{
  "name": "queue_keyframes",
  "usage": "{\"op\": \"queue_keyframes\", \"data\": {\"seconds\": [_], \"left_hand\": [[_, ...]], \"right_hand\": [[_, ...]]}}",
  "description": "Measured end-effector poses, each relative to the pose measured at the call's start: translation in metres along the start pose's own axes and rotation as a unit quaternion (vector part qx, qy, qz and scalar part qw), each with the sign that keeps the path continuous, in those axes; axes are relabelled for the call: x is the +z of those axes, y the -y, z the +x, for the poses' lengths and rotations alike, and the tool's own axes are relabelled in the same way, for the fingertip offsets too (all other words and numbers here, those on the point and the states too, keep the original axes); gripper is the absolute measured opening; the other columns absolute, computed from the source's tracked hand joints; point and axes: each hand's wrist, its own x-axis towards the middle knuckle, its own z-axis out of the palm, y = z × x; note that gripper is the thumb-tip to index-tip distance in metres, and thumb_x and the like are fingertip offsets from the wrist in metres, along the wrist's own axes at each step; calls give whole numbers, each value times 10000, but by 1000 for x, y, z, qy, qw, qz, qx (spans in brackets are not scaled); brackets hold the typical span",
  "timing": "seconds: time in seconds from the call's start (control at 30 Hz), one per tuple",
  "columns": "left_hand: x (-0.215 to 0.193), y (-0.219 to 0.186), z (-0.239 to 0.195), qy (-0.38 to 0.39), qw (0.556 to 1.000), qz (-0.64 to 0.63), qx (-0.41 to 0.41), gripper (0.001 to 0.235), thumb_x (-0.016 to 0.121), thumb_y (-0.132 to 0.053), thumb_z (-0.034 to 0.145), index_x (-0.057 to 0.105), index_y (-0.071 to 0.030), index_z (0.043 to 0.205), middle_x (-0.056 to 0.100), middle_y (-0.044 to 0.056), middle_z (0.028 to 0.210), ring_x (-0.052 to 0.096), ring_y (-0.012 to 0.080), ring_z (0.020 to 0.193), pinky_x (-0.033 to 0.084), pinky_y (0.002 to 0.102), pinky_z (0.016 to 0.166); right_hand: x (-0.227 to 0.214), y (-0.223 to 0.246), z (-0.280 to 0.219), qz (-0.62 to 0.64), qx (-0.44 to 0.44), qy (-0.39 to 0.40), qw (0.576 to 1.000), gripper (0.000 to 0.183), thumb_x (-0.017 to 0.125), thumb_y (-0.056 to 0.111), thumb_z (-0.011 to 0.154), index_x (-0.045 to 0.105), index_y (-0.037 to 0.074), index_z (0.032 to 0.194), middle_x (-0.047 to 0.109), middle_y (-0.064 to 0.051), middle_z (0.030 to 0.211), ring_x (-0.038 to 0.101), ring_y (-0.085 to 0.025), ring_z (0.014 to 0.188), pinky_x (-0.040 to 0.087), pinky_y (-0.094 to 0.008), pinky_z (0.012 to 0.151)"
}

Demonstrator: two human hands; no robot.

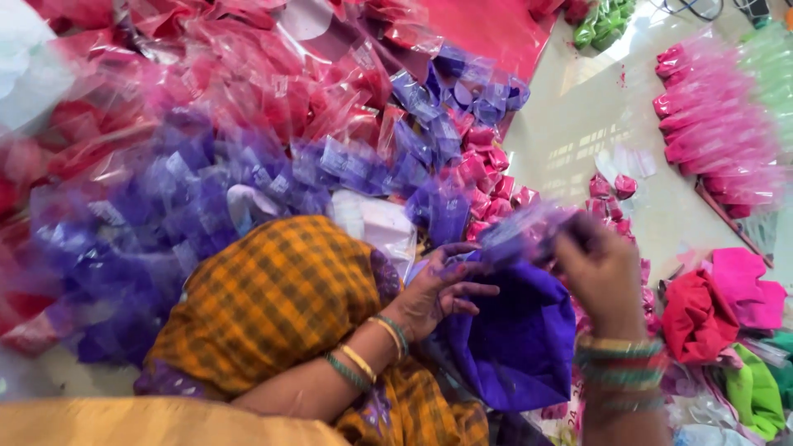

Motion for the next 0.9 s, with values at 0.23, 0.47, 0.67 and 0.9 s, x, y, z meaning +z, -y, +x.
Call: {"op": "queue_keyframes", "data": {"seconds": [0.23,0.47,0.67,0.9], "left_hand": [[-17,10,10,-50,997,-36,36,586,725,-307,966,428,-72,1414,662,213,1270,735,319,1074,636,358,731],[-13,0,6,-59,998,-8,32,566,711,-312,970,431,-68,1396,665,199,1225,740,293,998,634,351,721],[-10,-4,4,-30,999,12,34,571,702,-335,986,454,-55,1417,660,201,1222,737,289,997,631,350,727],[-10,3,-4,14,917,350,189,618,723,-422,988,544,-78,1469,642,171,1411,627,360,1298,509,468,1033]], "right_hand": [[5,-90,185,-420,-124,-22,898,279,695,316,900,749,50,964,700,-239,829,684,-445,801,538,-537,731],[103,-187,240,-412,-142,-39,899,238,600,123,925,740,110,1117,731,-215,992,691,-437,879,550,-560,805],[82,-81,74,-397,-144,-26,906,236,654,251,954,715,123,1143,727,-173,980,703,-391,860,560,-512,742],[-65,-109,-185,-300,127,-182,928,398,742,276,873,767,163,1255,728,-137,910,694,-288,698,562,-419,687]]}}
